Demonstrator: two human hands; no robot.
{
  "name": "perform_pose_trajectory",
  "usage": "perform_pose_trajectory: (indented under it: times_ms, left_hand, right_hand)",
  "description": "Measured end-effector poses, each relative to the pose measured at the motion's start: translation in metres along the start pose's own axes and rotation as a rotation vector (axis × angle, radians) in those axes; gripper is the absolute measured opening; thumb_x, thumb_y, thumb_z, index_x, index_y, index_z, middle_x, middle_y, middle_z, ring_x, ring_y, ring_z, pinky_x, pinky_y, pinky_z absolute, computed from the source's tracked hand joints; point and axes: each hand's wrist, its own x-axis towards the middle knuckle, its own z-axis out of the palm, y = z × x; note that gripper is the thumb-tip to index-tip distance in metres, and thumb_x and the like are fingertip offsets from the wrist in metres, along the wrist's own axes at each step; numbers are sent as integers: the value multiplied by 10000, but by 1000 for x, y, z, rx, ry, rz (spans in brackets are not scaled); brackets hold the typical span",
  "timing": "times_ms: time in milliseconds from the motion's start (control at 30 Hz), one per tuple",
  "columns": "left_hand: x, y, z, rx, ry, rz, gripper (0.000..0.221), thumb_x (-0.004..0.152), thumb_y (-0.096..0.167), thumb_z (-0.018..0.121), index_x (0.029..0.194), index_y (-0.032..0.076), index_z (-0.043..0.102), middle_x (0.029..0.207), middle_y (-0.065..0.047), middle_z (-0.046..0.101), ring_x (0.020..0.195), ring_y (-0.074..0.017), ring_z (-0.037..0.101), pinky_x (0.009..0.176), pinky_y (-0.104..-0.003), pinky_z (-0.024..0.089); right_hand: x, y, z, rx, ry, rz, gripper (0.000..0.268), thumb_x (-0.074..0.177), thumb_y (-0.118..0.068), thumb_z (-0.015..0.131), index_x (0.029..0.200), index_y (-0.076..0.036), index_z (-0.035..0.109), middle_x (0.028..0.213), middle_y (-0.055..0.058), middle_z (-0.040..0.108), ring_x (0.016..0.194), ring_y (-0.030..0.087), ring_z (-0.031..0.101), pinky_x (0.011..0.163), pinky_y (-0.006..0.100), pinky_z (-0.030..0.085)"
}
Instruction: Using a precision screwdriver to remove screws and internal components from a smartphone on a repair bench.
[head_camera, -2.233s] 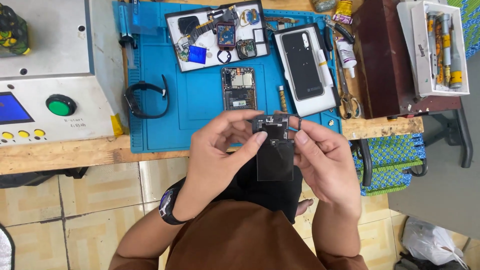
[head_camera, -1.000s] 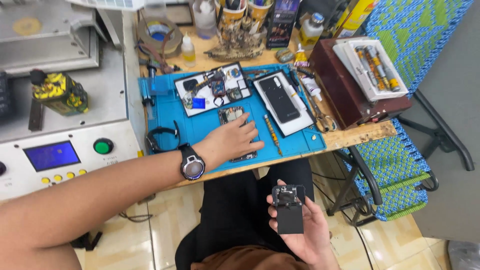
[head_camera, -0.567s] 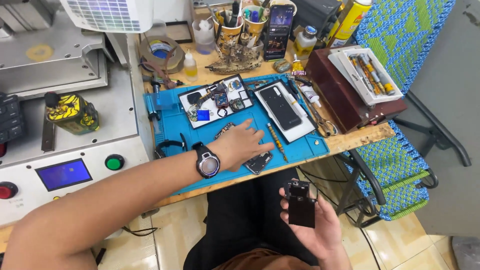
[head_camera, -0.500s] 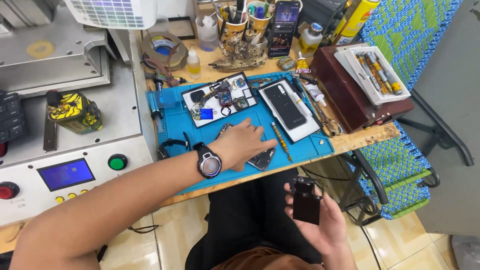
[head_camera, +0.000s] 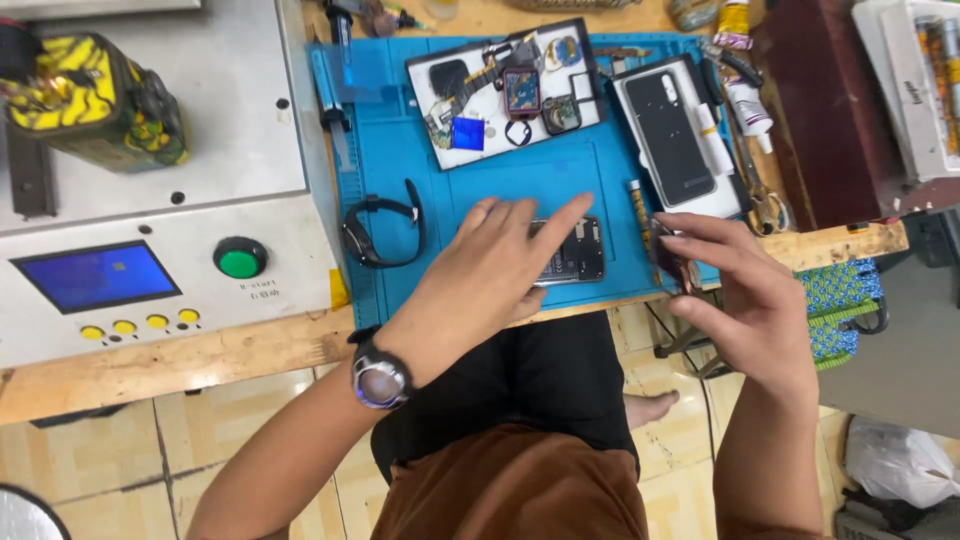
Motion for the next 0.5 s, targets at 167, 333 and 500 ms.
perform_pose_trajectory:
  times_ms: [167,333,500]
  left_hand:
    - [-49,28,-22,-323,268,-375,589,933,205,642,1399,48,319,1243,-163,501,1163,-284,518,1013,-378,452]
    - [-69,47,6,-411,422,-609,514,892,129,680,1305,-3,406,1217,-164,540,1106,-274,541,961,-361,483]
    - [-71,46,14,-447,446,-689,563,896,157,679,1333,13,354,1317,-143,502,1157,-283,535,990,-384,472]
  right_hand:
    - [34,10,24,-393,-308,-195,355,855,-237,645,1198,-154,602,1347,109,503,966,198,567,956,398,382]
    - [56,24,56,-432,-439,-343,357,897,-282,607,1235,-171,578,1339,130,494,1091,307,506,918,422,390]
    - [68,27,71,-472,-483,-427,415,880,-286,664,1264,-175,552,1355,119,487,1091,305,516,953,427,386]
